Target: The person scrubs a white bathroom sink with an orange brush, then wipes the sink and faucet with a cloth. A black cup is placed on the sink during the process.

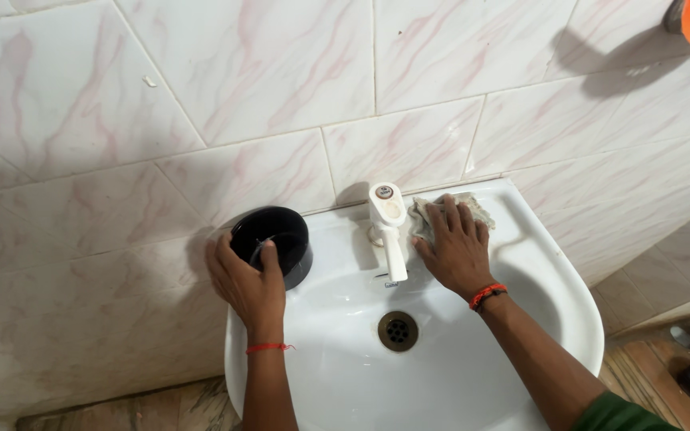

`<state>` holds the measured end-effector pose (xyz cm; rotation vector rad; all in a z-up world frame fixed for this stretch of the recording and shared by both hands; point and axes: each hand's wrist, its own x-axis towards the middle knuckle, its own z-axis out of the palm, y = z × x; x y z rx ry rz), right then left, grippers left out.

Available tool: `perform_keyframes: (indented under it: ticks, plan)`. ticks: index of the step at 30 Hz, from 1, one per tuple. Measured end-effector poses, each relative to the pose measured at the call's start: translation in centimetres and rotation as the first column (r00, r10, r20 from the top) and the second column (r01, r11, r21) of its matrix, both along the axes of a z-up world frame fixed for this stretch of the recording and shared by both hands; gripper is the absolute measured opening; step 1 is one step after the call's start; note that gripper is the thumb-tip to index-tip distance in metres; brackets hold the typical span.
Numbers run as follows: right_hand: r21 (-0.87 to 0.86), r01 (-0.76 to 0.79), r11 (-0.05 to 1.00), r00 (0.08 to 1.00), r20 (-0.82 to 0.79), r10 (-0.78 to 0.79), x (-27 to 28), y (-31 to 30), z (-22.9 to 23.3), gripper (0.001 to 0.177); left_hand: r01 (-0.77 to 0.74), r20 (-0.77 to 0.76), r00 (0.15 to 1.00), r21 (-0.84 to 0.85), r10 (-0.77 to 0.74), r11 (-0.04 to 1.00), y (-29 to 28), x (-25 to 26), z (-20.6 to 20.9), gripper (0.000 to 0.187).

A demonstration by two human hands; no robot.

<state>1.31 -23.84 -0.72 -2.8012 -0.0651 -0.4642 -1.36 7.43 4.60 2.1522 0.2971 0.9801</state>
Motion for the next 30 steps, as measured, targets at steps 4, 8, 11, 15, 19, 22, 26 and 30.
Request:
perform_keyframes:
  ticks: [4, 8, 11, 15, 19, 22, 26, 30]
  plan:
    - [-0.014, -0.003, 1.0, 0.999, -0.04, 0.003, -0.1, -0.2, 0.3, 0.071, 0.091, -0.094, 0.991, -0.056, -0.096, 0.994, 0.7, 0.9, -2.6, 0.039]
    - [0.004, -0.029, 1.0, 1.0, 0.003, 0.029, -0.1, -0.4, 0.2, 0.071, 0.196, -0.043, 0.978, -0.145, -0.204, 0.97, -1.5, 1.3, -2.8, 0.043]
    - [0.007, -0.041, 0.999, 0.999, 0.006, 0.041, -0.2, -0.7, 0.0, 0.071, 0.36, 0.073, 0.932, -0.311, -0.356, 0.88, -3.7, 1.1, -2.1, 0.059]
    - [0.009, -0.042, 0.999, 0.999, 0.015, 0.041, 0.0, -1.6, -0.3, 0.07, 0.389, 0.073, 0.911, -0.486, -0.407, 0.783, -4.0, 1.4, -2.2, 0.063]
    - [-0.083, 0.009, 0.997, 0.996, 0.094, -0.001, 0.6, -1.4, -1.1, 0.069, 0.169, -0.337, 0.931, 0.052, -0.142, 0.984, -0.3, 1.8, -3.7, 0.045]
    - [-0.31, -0.061, 0.949, 0.984, 0.139, 0.109, 0.1, 1.7, -2.3, 0.064, 0.206, -0.464, 0.884, 0.478, 0.047, 0.854, -0.4, 2.2, -5.4, 0.045]
    - [-0.236, -0.179, 0.955, 0.981, 0.025, 0.191, -1.5, 2.0, -1.3, 0.065, 0.289, -0.523, 0.852, 0.432, -0.024, 0.854, -0.3, 2.4, -6.4, 0.056]
    - [-0.028, -0.006, 1.0, 0.999, -0.052, 0.005, -1.2, -2.8, 1.2, 0.072, 0.443, -0.648, 0.754, 0.38, -0.108, 0.812, 1.1, 2.9, -6.2, 0.065]
